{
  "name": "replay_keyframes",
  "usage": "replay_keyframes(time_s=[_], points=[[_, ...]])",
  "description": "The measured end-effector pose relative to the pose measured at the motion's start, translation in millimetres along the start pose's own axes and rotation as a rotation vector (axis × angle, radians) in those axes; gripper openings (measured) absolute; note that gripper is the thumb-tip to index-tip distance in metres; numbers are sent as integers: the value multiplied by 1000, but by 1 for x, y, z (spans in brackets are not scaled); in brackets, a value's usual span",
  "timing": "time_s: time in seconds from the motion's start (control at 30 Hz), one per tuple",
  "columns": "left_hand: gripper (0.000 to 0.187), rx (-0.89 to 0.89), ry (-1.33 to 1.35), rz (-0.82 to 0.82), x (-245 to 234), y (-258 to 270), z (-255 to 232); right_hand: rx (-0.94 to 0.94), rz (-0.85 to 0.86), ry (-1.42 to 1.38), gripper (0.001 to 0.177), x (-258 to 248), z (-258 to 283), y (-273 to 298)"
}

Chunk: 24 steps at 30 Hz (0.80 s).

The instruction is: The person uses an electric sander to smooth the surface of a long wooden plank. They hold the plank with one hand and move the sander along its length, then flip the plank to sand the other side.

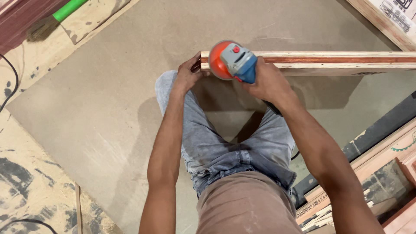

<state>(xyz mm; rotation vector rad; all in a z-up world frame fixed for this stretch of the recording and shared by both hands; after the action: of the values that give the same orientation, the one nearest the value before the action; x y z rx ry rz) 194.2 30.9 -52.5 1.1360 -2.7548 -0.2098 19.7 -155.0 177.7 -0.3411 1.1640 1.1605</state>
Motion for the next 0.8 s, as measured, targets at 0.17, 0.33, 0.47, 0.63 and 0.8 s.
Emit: replay_keyframes(time_s=[0.17, 0.33, 0.47, 0.63, 0.8], points=[[80, 26, -33, 13, -1, -3, 2, -44, 35, 25, 58, 5, 18, -8], [70, 74, -41, 25, -2, -1, 0, -65, 41, 2, 55, 2, 29, -12], [78, 39, 30, 12, 1, -3, 1, -28, 30, -17, 53, -2, 19, -2], [88, -2, 34, 22, 0, -2, 1, 92, -30, -13, 62, -16, -13, 12], [87, 14, 7, 15, 0, 3, -8, 178, -71, -3, 63, -30, -54, 31]])
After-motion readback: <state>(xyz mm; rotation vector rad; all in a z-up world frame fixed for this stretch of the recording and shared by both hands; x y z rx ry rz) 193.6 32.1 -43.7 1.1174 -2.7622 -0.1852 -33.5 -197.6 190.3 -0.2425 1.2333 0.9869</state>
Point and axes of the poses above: each hand's wrist, its own y-axis away from the middle knuckle, its own x-axis out of the palm, z = x × y, the point moved 3 cm from there along -y, towards the middle knuckle, and after that the axes turned 3 degrees about x, right-handed, at the moved point
